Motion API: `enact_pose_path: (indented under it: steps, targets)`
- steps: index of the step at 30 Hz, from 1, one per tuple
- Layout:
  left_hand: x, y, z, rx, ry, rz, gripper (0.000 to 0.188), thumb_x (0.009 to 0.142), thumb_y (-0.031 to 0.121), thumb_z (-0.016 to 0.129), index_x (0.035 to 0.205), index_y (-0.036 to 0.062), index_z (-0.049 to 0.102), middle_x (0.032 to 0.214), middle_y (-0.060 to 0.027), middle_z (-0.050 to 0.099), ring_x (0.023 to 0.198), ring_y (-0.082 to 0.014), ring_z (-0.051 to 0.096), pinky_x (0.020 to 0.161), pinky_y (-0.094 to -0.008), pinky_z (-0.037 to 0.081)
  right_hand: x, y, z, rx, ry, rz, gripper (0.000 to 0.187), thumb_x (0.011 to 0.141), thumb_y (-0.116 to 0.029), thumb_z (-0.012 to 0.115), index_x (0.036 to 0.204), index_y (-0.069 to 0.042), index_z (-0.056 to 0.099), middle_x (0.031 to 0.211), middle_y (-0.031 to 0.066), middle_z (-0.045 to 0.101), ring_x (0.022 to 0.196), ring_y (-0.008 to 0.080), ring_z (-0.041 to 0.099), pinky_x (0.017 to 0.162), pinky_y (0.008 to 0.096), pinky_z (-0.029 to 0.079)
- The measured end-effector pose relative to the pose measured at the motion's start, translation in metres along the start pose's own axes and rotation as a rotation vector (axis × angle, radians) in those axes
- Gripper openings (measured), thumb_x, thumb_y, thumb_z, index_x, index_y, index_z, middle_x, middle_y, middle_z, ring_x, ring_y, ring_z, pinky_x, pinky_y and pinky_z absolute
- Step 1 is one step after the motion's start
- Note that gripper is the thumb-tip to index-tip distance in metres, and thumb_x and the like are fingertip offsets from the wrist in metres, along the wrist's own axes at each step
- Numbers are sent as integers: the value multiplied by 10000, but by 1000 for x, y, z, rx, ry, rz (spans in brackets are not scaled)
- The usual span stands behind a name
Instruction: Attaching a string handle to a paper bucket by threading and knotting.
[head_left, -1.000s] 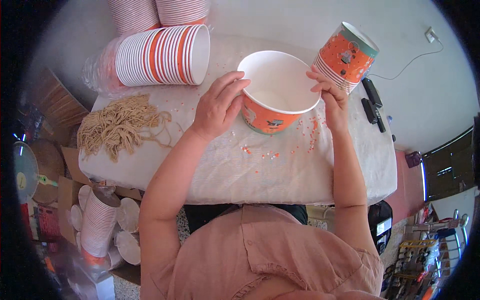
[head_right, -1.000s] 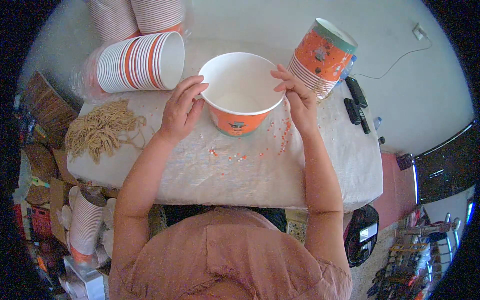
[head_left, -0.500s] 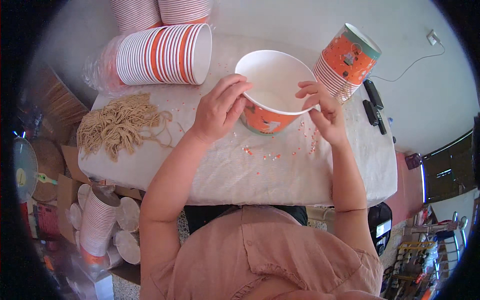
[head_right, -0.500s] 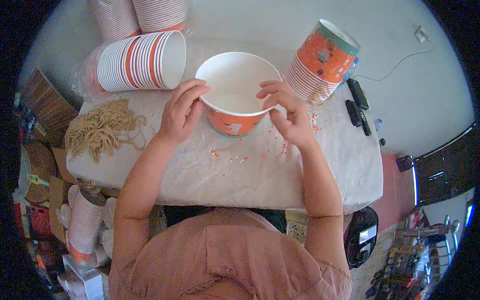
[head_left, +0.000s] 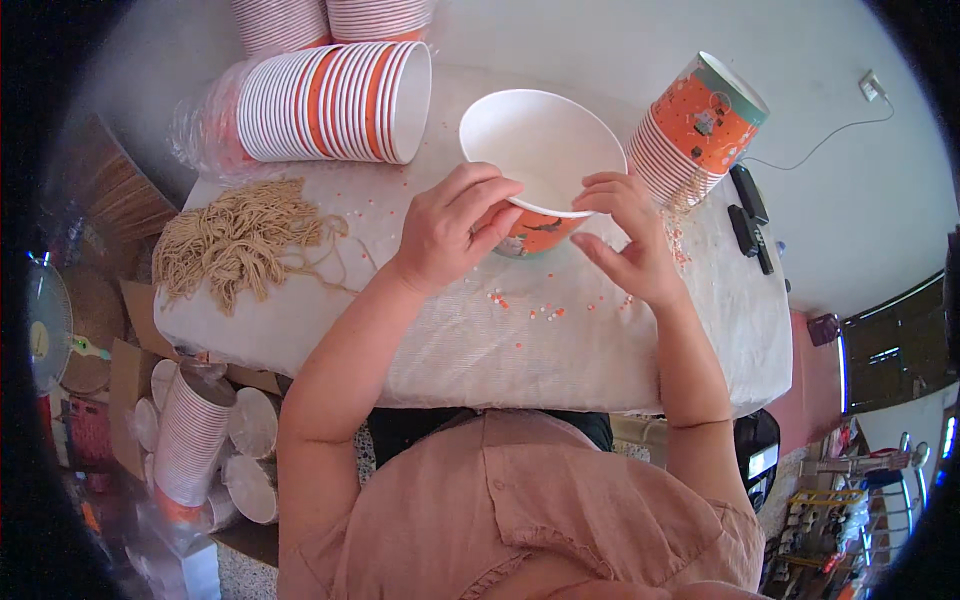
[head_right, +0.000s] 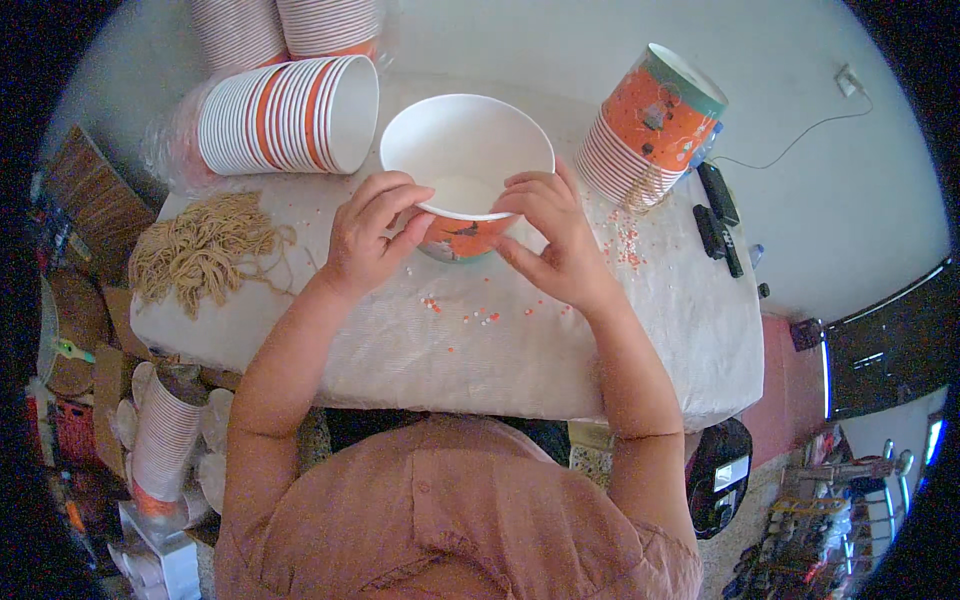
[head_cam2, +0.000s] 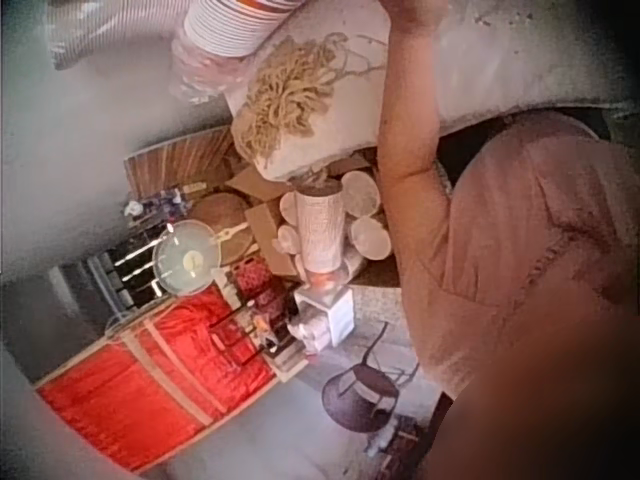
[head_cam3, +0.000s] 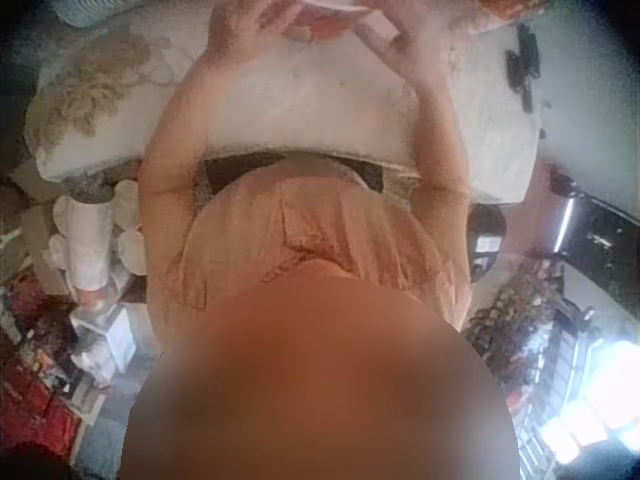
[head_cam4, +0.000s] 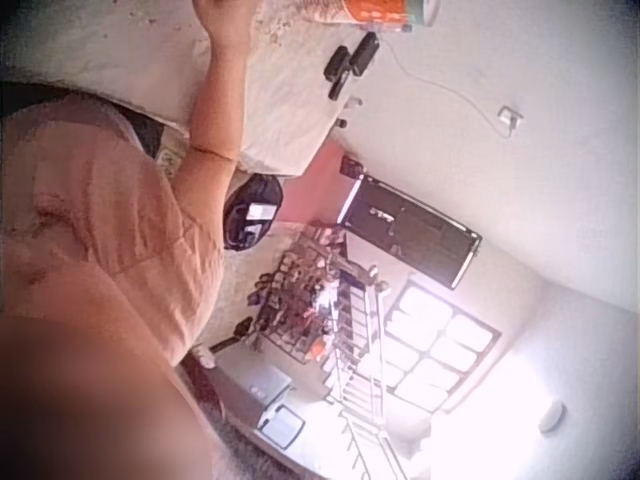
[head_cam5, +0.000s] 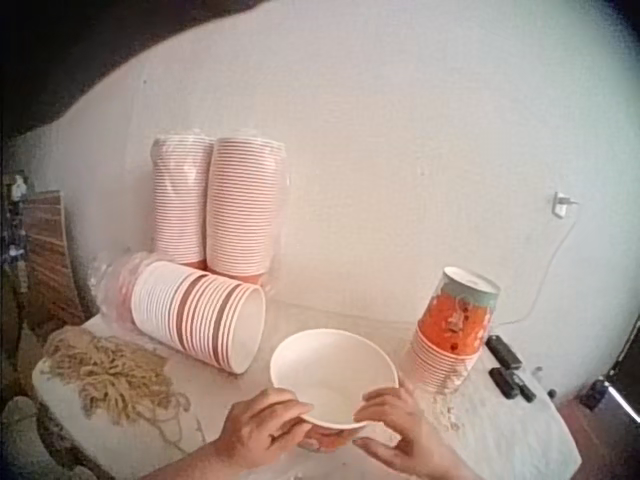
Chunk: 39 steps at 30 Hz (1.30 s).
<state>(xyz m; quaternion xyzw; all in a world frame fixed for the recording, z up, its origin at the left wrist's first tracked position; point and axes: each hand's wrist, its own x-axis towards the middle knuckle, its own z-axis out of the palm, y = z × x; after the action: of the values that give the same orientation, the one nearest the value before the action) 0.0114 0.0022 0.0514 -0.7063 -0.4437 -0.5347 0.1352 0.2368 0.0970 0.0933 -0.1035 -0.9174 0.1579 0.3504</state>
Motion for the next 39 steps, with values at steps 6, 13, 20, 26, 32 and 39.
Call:
enact_pose_path:
  steps: [6, 13, 20, 26, 32, 39]
  targets:
    - [4, -6, -4, -15, 6, -40, 359, 779, 121, 697, 1120, 92, 586, 1051, -73, 607, 818, -246, 649, 656, -336, 545, -4, 17, -4, 163, 52, 82, 170, 746, -13, 723, 890, -34, 636, 904, 63, 621, 963, 247, 572, 938, 391, 418]
    - [3, -10, -4, -49, 11, -21, 307, 816, 116, 675, 1109, 85, 589, 1042, -75, 609, 814, -248, 652, 653, -337, 542, -4, 23, -21, 232, -7, 69, 99, 794, -22, 677, 866, -41, 613, 918, 48, 616, 1033, 242, 541, 935, 389, 392]
    - [-1, -2, -3, -67, -20, -38, 281, 800, 109, 699, 1066, 88, 614, 1005, -74, 612, 805, -251, 653, 644, -343, 542, 1, 5, -2, 84, 5, 37, 193, 714, -83, 760, 849, -43, 628, 912, 59, 619, 1010, 256, 558, 920, 398, 410]
    - [5, -10, -6, -91, -3, -79, 261, 847, 101, 627, 1106, 95, 601, 1069, -68, 606, 845, -263, 654, 673, -360, 543, -6, 32, -12, 268, 58, 92, 239, 664, -121, 820, 772, -51, 619, 895, 45, 599, 944, 220, 556, 846, 355, 429]
    - [2, -6, -6, -81, -53, -87, 273, 833, 108, 648, 1103, 104, 605, 1052, -67, 611, 834, -258, 653, 660, -357, 542, -3, 31, -16, 202, 57, 65, 250, 656, -137, 821, 780, -72, 615, 933, 40, 616, 1071, 244, 556, 980, 432, 383]
    - [0, 1, -6, -72, -25, -66, 283, 833, 110, 653, 1111, 90, 602, 1050, -72, 615, 835, -258, 653, 660, -351, 542, 0, 14, 3, 97, 42, 59, 206, 694, -76, 768, 825, -57, 610, 938, 47, 620, 1039, 247, 567, 1046, 459, 316]
